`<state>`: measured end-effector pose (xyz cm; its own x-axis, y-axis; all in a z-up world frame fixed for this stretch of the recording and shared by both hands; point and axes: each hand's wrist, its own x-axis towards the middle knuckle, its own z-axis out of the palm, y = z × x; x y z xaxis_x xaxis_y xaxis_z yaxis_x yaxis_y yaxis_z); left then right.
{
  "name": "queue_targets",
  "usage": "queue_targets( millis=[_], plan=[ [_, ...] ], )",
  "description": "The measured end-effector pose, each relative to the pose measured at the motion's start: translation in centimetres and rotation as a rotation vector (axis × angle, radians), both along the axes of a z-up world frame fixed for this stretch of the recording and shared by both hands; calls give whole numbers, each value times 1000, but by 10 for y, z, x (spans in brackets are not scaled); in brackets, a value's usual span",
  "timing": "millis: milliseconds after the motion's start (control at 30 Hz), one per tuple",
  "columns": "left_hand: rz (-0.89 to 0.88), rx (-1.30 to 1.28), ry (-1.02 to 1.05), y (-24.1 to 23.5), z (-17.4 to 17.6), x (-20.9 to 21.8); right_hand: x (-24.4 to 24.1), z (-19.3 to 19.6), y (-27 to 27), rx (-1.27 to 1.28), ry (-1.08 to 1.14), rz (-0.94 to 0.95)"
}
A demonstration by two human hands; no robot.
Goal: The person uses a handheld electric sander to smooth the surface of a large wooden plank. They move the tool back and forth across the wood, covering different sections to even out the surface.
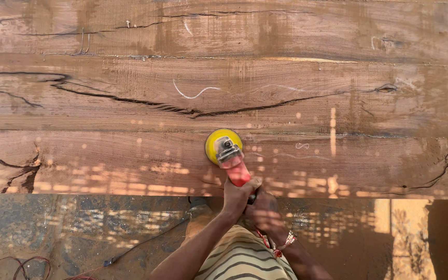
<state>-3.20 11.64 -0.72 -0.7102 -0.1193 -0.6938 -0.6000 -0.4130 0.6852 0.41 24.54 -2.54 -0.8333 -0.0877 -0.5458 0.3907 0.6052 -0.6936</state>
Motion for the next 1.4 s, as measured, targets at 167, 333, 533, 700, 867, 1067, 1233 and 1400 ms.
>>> queue_targets(
  millis=[167, 333, 533, 700, 867, 1067, 1233, 1400],
  plan=[
    [-519, -50, -82, 65, -3, -9, 27, -9, 62, 28, -45, -339],
    [-1037, -129, 18, 94, -11, -35, 46, -23, 78, -106, 26, -634],
    [-785, -200, -82, 11, -10, -5, 37, 11, -3, -26, -175, -449],
    [-10, 23, 28, -120, -6, 20, -18, 42, -135, 164, -172, 168],
    [239, 49, -148, -215, 13, -21, -62, 47, -245, 16, -45, 429],
    [-64, 149, 31, -157, 20, -37, -54, 24, -163, 176, -162, 146],
    [-440, 34, 58, -41, -1, -26, -6, 20, -41, 296, -97, -299],
    [-1080, -160, 57, 64, -37, -48, 18, 4, 48, 214, -100, -667]
  ],
)
